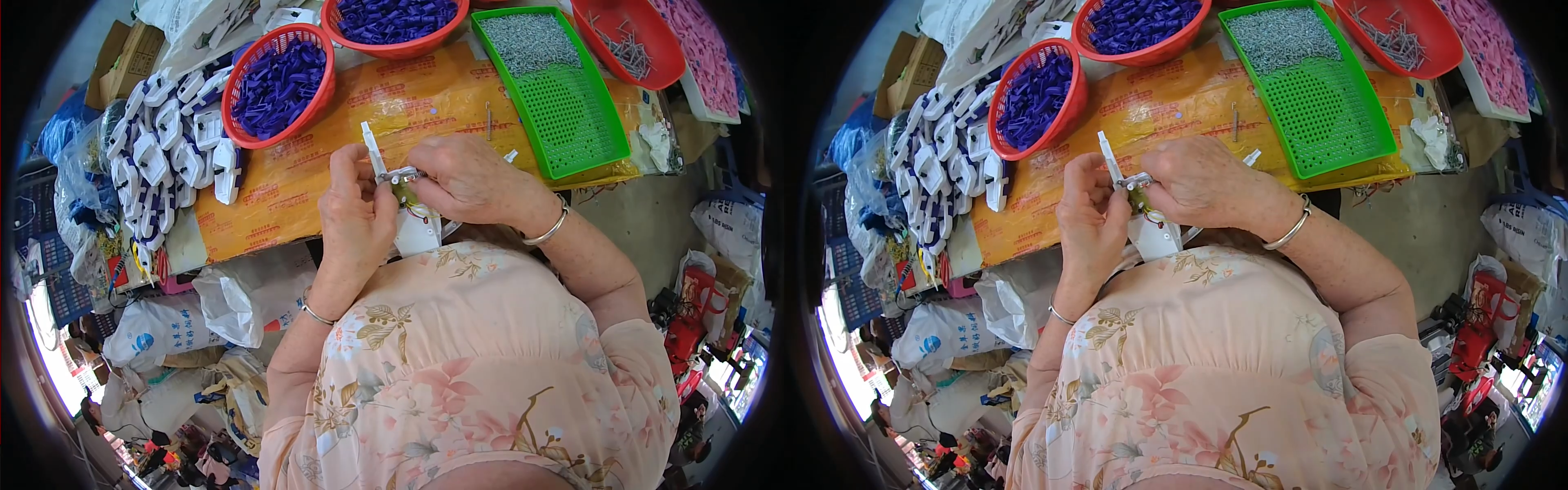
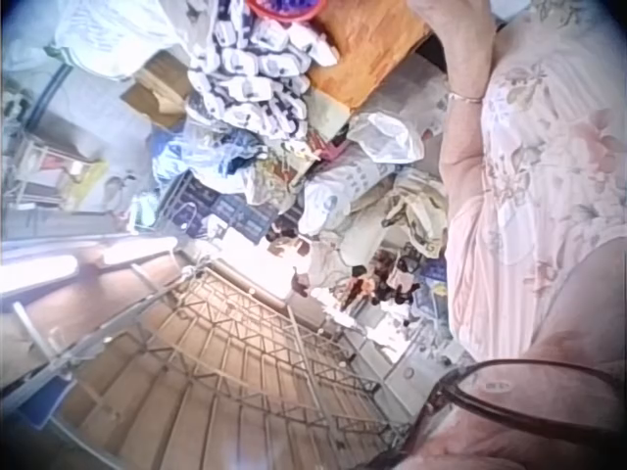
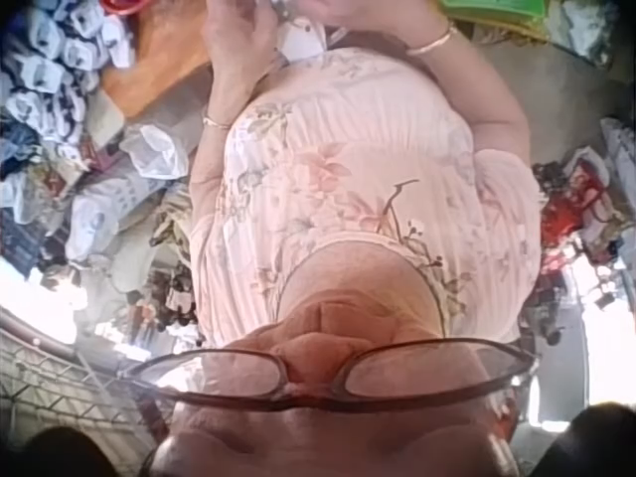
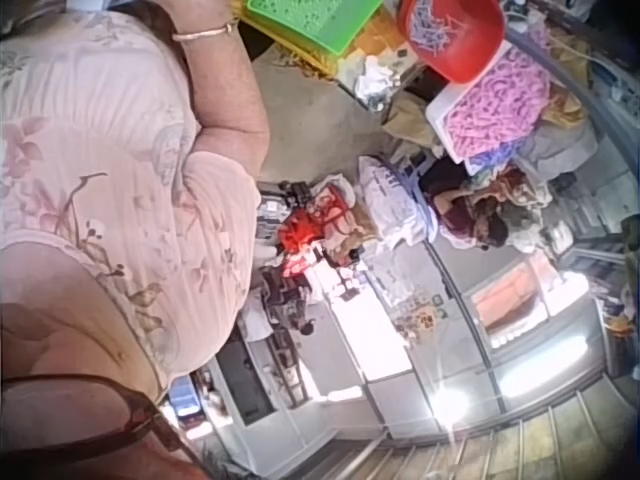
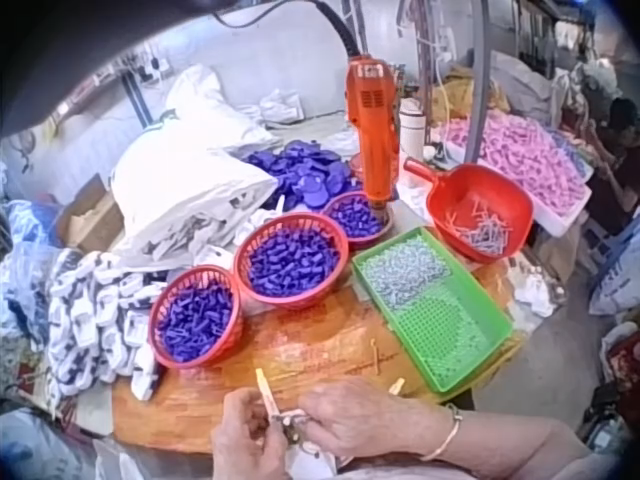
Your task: Assembling the internal and external components of a toy walkie-talkie using a glue gun and plastic parts.
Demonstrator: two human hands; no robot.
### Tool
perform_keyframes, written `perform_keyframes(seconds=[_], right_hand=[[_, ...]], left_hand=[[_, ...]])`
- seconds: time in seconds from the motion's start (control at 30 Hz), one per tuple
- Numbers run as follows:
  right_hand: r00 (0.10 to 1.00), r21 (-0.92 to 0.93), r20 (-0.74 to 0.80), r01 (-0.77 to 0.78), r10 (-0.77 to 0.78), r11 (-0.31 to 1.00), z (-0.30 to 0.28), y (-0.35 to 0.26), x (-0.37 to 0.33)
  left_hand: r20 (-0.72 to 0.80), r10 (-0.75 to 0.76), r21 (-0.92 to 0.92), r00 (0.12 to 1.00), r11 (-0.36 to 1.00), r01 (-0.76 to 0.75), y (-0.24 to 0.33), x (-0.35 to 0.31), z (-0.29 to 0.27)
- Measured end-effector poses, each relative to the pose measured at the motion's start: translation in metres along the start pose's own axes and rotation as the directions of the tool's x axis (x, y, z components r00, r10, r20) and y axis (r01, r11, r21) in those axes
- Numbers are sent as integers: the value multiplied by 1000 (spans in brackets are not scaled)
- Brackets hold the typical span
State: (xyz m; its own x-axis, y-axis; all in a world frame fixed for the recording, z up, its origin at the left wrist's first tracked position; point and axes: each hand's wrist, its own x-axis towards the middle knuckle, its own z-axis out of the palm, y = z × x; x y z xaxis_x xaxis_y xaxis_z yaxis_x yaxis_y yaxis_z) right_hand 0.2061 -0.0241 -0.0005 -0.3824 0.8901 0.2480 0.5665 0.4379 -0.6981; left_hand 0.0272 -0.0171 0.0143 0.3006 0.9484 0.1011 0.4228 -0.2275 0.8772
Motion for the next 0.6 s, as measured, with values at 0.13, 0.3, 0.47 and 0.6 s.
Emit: perform_keyframes(seconds=[0.13, 0.3, 0.47, 0.6], right_hand=[[1000, -6, 6, -8, 8, 1000, -1, -1, 0], [1000, -6, 0, 1, -1, 1000, -1, -1, 0], [1000, -9, -1, 1, -1, 1000, 0, -1, 0], [1000, -2, 16, 3, -3, 1000, -1, 0, 0]], left_hand=[[4, 1, -11, 1000, 1000, -1, 0, 1, 0], [-6, -31, -41, 1000, 999, 30, 0, 2, -1], [-22, -44, -52, 999, 998, 43, -1, 3, -1], [-19, -117, -186, 993, 976, 111, -2, 4, -3]])
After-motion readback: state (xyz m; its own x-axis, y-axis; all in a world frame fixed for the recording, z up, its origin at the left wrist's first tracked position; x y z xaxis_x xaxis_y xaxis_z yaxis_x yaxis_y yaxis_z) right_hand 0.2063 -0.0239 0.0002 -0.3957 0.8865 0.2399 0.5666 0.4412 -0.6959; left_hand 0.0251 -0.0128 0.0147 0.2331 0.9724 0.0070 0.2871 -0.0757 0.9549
